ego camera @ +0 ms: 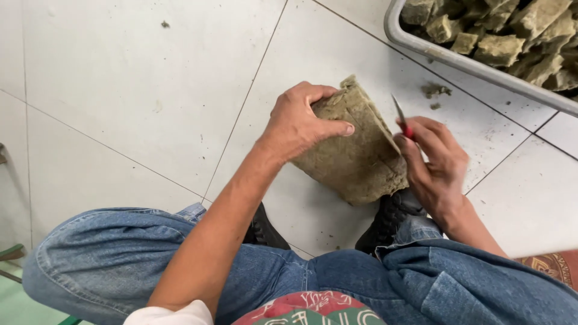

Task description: Cutting rockwool slabs into small cubes for seed germination using a knife.

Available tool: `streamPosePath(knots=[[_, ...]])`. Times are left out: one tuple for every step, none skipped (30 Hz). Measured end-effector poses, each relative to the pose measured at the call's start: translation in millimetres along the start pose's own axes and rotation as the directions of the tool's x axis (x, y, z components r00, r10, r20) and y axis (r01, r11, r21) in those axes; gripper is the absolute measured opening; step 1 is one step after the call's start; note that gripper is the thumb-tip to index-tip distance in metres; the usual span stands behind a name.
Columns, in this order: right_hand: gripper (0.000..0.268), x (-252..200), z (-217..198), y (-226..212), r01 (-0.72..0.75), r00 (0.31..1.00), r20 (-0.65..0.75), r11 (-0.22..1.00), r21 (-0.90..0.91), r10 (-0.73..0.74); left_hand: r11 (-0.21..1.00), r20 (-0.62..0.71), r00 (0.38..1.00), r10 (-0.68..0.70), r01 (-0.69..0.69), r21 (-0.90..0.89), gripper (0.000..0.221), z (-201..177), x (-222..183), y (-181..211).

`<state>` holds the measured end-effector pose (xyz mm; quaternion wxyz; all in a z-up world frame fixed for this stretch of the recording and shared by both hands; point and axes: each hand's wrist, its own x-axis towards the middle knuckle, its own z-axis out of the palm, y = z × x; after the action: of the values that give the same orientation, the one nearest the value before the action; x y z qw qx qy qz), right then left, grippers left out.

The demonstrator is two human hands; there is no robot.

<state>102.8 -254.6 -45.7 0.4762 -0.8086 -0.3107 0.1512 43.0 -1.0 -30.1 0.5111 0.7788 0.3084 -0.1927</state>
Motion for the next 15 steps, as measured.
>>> streamPosePath(knots=[[0.020,-0.3,-3.5,-6.0,0.005,1.000,-0.004,1.000,0.002,-0.005,1.000,-0.004,1.000,0.004,-0.004,0.004,0.079,0.1,-5.3,1.6],[0.021,-0.5,-7.9,-12.6,-0.004,1.000,-0.031,0.999,-0.033,0.003,0.996,-0.065,0.995,0.081,-0.083,-0.026,0.074,0.1,-11.0,4.3],[0.021,1.0,-13.0,-18.4,-0.009,0.998,-0.065,0.997,-0.071,0.005,0.984,-0.129,0.978,0.165,-0.173,-0.049,0.069,-0.3,-14.5,8.4],[0.021,2.0,-14.6,-22.5,0.000,0.997,-0.075,0.997,-0.072,-0.005,0.982,-0.134,0.975,0.177,-0.184,-0.043,0.069,-3.6,-19.8,19.4],[0.023,3.6,-16.8,-26.3,0.048,0.995,-0.081,0.997,-0.061,-0.053,0.973,-0.192,0.957,0.219,-0.229,-0.027,0.067,-6.4,-25.0,30.3],[0.025,5.1,-18.7,-30.4,0.097,0.991,-0.088,0.994,-0.050,-0.101,0.962,-0.249,0.933,0.261,-0.272,-0.010,0.065,-9.4,-30.8,40.9],[0.025,8.3,-17.1,-34.8,0.111,0.989,-0.092,0.993,-0.046,-0.115,0.961,-0.260,0.928,0.267,-0.277,-0.002,0.065,-10.0,-35.5,49.3],[0.025,11.4,-15.3,-38.8,0.100,0.991,-0.091,0.995,-0.032,-0.102,0.957,-0.305,0.907,0.289,-0.283,0.066,0.065,-10.2,-40.1,57.2],[0.025,11.8,-13.6,-42.9,0.082,0.993,-0.088,0.997,-0.016,-0.083,0.951,-0.343,0.887,0.309,-0.280,0.132,0.065,-8.8,-45.7,64.3],[0.025,15.4,-12.2,-43.9,0.089,0.992,-0.090,0.996,-0.011,-0.089,0.950,-0.349,0.884,0.312,-0.281,0.139,0.065,-9.6,-45.7,64.8],[0.024,16.4,-11.2,-45.5,0.145,0.983,-0.112,0.989,-0.005,-0.145,0.941,-0.372,0.865,0.337,-0.295,0.168,0.065,-9.0,-46.4,64.8],[0.023,17.4,-10.4,-46.2,0.202,0.971,-0.133,0.979,0.001,-0.200,0.931,-0.393,0.845,0.362,-0.307,0.197,0.065,-7.8,-46.6,64.8],[0.023,23.5,-8.2,-46.0,0.199,0.971,-0.139,0.980,0.004,-0.196,0.929,-0.388,0.846,0.365,-0.308,0.204,0.065,-8.3,-44.8,62.6],[0.022,30.0,-6.6,-45.5,0.244,0.961,-0.116,0.968,-0.058,-0.249,0.927,-0.396,0.840,0.371,-0.309,0.213,0.064,-8.6,-42.5,60.9],[0.022,37.5,-5.7,-44.7,0.289,0.949,-0.093,0.950,-0.123,-0.301,0.923,-0.403,0.833,0.380,-0.314,0.222,0.064,-9.3,-38.8,60.3]])
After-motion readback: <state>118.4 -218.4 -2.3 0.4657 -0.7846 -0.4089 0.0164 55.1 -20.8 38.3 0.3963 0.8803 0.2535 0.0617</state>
